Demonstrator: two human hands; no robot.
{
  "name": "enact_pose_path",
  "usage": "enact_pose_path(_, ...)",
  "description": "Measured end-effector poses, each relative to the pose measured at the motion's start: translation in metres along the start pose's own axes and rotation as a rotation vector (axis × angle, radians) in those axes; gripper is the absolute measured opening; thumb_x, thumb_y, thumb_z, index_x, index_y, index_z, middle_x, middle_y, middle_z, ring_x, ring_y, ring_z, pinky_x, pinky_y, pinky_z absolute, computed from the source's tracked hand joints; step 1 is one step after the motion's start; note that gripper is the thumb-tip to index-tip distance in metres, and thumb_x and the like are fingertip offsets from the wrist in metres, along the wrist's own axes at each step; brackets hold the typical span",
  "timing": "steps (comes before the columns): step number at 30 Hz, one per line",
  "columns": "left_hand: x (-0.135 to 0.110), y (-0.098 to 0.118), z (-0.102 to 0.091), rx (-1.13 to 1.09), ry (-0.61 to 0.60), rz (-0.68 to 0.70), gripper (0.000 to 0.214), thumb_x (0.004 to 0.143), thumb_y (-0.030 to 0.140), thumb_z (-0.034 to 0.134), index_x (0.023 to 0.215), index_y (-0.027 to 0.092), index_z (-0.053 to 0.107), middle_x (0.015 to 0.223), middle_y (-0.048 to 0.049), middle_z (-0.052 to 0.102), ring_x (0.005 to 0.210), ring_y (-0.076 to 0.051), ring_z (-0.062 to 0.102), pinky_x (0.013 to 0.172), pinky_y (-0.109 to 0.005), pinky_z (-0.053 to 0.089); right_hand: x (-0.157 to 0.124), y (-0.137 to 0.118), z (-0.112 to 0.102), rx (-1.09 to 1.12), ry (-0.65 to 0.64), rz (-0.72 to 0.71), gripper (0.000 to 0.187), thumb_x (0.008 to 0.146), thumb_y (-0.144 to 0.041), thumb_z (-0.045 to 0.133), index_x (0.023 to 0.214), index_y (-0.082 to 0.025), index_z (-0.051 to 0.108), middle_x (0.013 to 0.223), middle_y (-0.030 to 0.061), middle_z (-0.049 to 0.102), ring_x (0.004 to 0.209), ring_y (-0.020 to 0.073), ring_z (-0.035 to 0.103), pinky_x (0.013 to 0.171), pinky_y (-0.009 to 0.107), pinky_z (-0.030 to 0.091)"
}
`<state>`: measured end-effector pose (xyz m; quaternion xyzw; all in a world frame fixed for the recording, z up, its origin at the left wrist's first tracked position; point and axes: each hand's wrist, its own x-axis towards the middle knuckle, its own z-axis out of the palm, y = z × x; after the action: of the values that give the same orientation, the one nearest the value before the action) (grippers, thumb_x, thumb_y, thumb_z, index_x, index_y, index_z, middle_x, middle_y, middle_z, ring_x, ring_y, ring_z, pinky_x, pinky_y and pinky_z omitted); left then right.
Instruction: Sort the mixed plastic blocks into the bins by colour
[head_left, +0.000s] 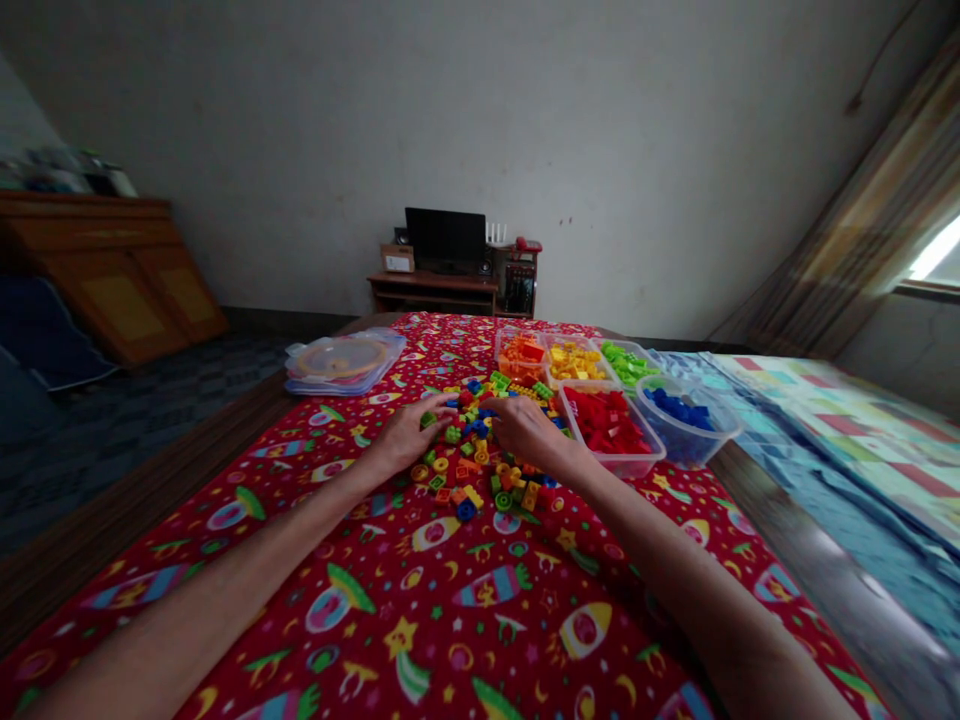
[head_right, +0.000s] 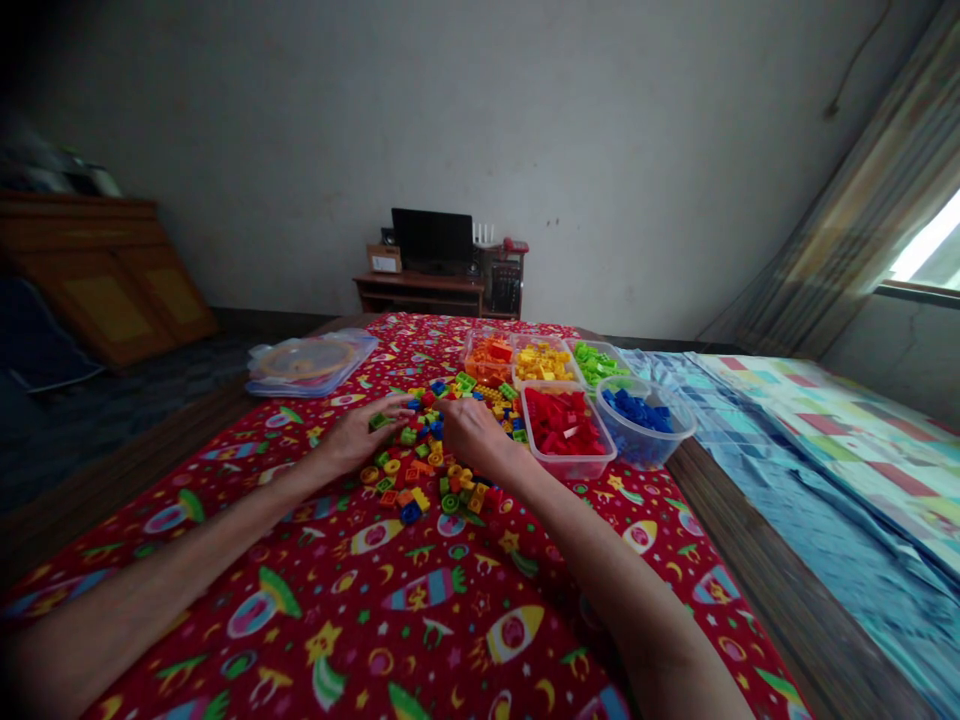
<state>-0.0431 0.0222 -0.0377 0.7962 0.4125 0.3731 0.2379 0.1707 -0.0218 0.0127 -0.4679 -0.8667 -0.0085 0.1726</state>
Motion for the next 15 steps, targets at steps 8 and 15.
enact_pose_path(8,0.0,-0.003,0.002,0.036,-0.003,0.033,0.045,0.085,0.048,0.048,0.117,0.018,0.059,0.117,-0.0107,0.066,0.106,-0.025,0.063,0.095,-0.042,0.047,0.002,-0.007,0.01,0.058,0.033,-0.098,0.026,0.081,-0.006,0.045,0.098,-0.01,0.064,0.079,0.0105,0.065,0.069,0.015,0.055,0.062,0.024,0.036)
enact_pose_path(15,-0.004,0.014,0.013,-0.328,0.01,-0.008,0.074,0.085,0.043,0.051,0.147,0.021,0.016,0.142,-0.0191,0.043,0.123,-0.027,0.051,0.098,-0.044,0.044,0.006,-0.014,0.036,0.212,0.161,-0.192,0.026,0.083,-0.013,0.054,0.108,-0.014,0.057,0.098,0.0112,0.063,0.082,0.0152,0.056,0.07,0.023,0.039)
